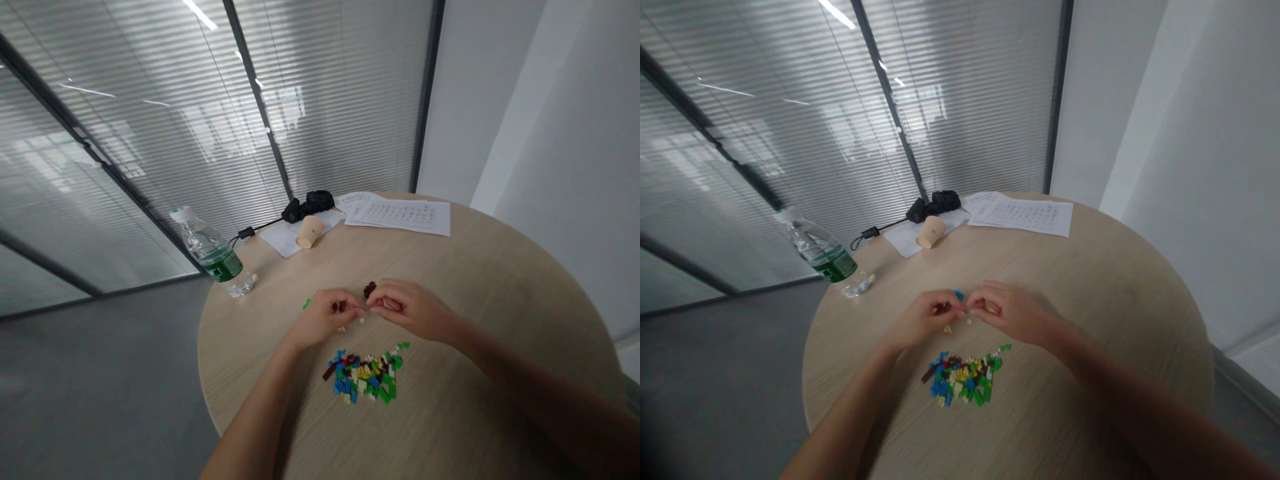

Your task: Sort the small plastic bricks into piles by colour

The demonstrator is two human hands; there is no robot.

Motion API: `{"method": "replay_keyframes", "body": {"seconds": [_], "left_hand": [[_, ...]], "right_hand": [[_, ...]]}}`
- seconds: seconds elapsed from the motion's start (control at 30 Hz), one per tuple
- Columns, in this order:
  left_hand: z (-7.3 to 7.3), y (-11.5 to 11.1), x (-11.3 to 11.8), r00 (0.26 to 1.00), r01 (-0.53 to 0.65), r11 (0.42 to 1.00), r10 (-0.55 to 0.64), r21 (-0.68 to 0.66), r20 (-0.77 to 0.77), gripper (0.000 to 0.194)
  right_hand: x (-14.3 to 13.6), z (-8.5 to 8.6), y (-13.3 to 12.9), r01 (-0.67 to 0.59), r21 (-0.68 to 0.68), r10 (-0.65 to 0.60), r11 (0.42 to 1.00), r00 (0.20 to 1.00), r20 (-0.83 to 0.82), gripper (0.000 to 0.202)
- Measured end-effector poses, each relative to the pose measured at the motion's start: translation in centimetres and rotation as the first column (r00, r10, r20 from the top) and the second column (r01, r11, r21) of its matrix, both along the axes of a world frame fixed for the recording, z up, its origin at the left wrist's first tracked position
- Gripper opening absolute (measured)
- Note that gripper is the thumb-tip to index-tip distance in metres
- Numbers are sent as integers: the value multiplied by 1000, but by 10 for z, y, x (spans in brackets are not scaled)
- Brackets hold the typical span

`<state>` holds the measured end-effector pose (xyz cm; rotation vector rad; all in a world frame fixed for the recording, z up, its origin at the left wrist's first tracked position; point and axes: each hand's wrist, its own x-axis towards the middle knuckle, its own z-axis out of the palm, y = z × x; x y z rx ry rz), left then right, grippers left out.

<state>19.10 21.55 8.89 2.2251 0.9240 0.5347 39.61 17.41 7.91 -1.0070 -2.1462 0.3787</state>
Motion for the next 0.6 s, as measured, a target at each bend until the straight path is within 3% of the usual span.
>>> {"method": "replay_keyframes", "body": {"seconds": [0.1, 0.17, 0.23, 0.4, 0.6], "left_hand": [[8, 11, -20, 949, -139, 944, 214, 299, -234, 13], [11, 18, -33, 863, -233, 895, 370, 380, -344, 14], [13, 22, -41, 800, -273, 876, 436, 397, -413, 15], [10, 23, -46, 764, -238, 899, 407, 367, -501, 16], [7, 25, -46, 745, -241, 903, 407, 355, -528, 16]], "right_hand": [[6, 2, 2, -21, -84, 29, 996, 995, 99, 10], [10, 2, 2, -59, -196, 97, 979, 977, 189, 9], [14, 0, 3, -82, -325, 168, 942, 954, 248, 9], [23, -3, 2, -85, -570, 267, 817, 932, 245, 13], [32, -4, 4, -69, -685, 287, 725, 935, 210, 16]]}}
